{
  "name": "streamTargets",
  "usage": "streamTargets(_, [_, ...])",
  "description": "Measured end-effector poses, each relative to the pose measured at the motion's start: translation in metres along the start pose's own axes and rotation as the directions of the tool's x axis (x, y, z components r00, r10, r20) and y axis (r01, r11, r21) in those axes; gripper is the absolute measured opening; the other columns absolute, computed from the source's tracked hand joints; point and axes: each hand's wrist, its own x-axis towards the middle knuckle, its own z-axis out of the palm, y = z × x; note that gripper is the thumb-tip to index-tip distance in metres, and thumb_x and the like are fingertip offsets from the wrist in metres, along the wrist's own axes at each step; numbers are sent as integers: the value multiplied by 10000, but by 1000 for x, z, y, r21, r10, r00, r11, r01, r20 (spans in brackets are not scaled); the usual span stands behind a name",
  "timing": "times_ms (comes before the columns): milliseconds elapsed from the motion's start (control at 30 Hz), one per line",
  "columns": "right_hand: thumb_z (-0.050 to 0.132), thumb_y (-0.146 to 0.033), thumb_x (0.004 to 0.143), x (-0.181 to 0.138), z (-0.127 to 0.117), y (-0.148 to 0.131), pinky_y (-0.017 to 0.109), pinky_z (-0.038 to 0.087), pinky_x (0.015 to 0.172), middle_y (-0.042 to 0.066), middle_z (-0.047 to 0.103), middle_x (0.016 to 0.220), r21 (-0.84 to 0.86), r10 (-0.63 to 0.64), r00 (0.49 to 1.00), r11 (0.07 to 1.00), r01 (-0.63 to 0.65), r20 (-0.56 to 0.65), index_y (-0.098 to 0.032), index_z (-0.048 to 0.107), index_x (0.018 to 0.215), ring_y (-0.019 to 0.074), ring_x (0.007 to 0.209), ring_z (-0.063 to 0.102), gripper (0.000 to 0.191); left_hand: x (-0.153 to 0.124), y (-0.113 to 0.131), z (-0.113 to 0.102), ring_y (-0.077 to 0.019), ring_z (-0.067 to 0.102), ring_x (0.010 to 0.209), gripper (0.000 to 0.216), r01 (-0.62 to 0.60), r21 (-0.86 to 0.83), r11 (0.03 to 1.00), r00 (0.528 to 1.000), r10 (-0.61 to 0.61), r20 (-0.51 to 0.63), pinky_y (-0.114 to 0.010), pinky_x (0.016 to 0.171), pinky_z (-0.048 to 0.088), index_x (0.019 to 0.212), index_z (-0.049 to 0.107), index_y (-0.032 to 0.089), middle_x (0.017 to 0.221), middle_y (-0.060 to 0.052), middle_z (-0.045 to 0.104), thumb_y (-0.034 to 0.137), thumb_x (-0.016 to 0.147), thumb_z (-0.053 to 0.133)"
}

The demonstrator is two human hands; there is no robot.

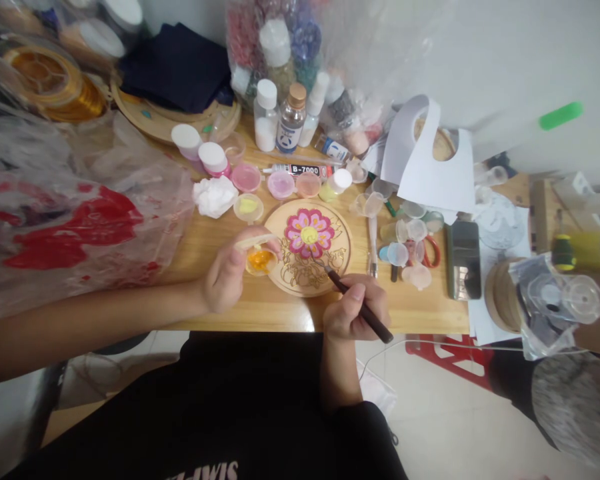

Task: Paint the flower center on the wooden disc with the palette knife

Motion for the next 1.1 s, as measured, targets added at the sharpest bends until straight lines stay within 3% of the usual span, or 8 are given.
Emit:
streamTargets(467, [527,-258,866,-1,0,-1,238,340,364,-54,536,513,-51,-2,1000,999,2,-1,-207,541,685,100,363,506,189,0,0,-1,-156,579,797,510,-15,-6,1000,1000,15,1,-342,764,471,1004,578,180,915,-42,603,578,1054,262])
streamTargets(767, [537,-236,865,-1,-1,1,235,343,380,-53,542,531,3,-5,1000,1000,5,2,-206,565,704,96,380,508,166,0,-2,-1,-163,591,810,516,-20,9,1000,1000,20,3,-346,776,480,994,584,181,926,-51,621,574,1054,257])
streamTargets(1100, [517,-235,835,1,3,3,211,317,336,-69,487,465,7,-17,995,1000,17,-100,-208,514,635,88,333,474,202,-1,-3,0,-187,628,895,524,-31,-2,1000,999,31,-7,-349,777,478,1001,595,176,947,-64,639,576,1054,260])
